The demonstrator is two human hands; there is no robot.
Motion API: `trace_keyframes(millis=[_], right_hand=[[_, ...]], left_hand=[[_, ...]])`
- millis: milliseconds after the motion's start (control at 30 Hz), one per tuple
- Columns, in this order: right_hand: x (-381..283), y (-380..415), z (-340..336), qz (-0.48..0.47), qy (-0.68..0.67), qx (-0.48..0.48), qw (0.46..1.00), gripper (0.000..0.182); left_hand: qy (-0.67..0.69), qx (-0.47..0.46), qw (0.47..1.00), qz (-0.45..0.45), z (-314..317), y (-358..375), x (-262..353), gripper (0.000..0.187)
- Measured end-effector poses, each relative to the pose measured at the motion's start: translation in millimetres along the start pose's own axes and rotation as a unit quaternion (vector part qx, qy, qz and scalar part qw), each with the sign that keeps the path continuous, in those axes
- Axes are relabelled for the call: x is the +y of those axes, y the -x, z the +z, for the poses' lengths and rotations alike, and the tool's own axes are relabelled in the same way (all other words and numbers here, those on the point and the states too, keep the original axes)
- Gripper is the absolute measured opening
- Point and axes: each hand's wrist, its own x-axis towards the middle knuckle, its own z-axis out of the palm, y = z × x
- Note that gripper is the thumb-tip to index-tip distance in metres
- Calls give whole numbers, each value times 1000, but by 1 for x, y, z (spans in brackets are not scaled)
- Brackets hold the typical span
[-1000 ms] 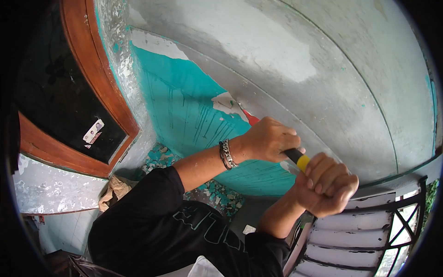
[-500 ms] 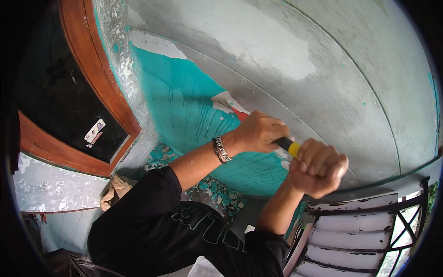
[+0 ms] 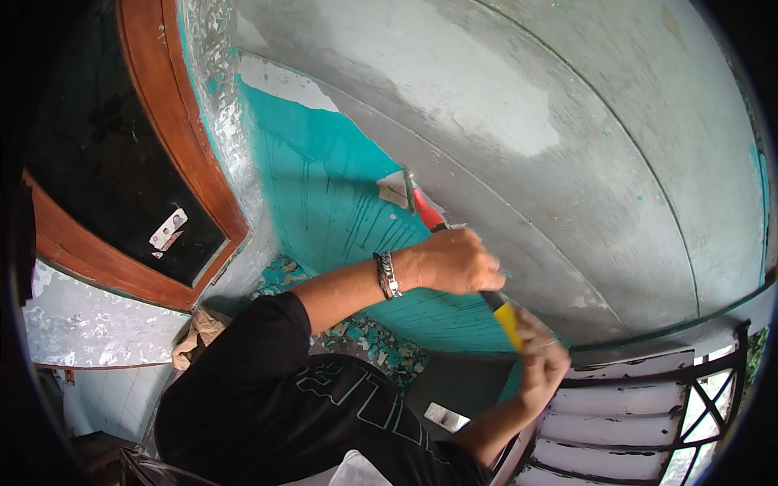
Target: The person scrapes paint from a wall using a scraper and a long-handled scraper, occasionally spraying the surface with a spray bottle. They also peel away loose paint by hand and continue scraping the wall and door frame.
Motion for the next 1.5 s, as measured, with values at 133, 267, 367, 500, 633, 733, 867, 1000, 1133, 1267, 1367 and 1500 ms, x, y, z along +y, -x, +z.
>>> trace_keyframes(millis=[133, 267, 367, 500, 633, 733, 867, 1000, 1133, 1267, 1367, 1500], right_hand=[[8, 50, 53, 275, 82, -116, 951, 34], [87, 109, 124, 258, -42, 25, 965, 36], [112, 116, 163, 233, -72, 92, 965, 36], [131, 125, 199, 272, -171, 129, 938, 33], [148, 126, 232, 237, -160, 153, 946, 35], [148, 115, 268, 231, -163, 167, 945, 33], [147, 114, 297, 237, -206, 176, 933, 29], [127, 111, 305, 266, -217, 190, 920, 29], [143, 116, 312, 252, -224, 174, 925, 28], [148, 114, 324, 237, -232, 191, 924, 28], [149, 104, 326, 246, -226, 165, 928, 30], [152, 95, 337, 242, -243, 144, 928, 30]], left_hand=[[-36, -218, 974, 37, 33, 36, 22, 6], [-49, -211, 970, 107, 17, 66, 40, 25], [47, -159, 986, 6, 4, 106, 55, 58], [102, 176, 911, -360, 15, 119, 55, 56], [397, 139, 800, -428, 45, 123, 26, 45], [456, 90, 734, -495, 42, 115, 12, 19], [479, 58, 736, -475, 43, 134, 4, 16], [470, 19, 742, -477, 47, 145, -2, 25], [432, 14, 767, -474, 52, 151, -4, 28], [401, -12, 788, -467, 50, 155, -9, 30], [364, -47, 805, -466, 47, 157, -13, 32], [319, -58, 838, -439, 40, 152, -20, 33]])
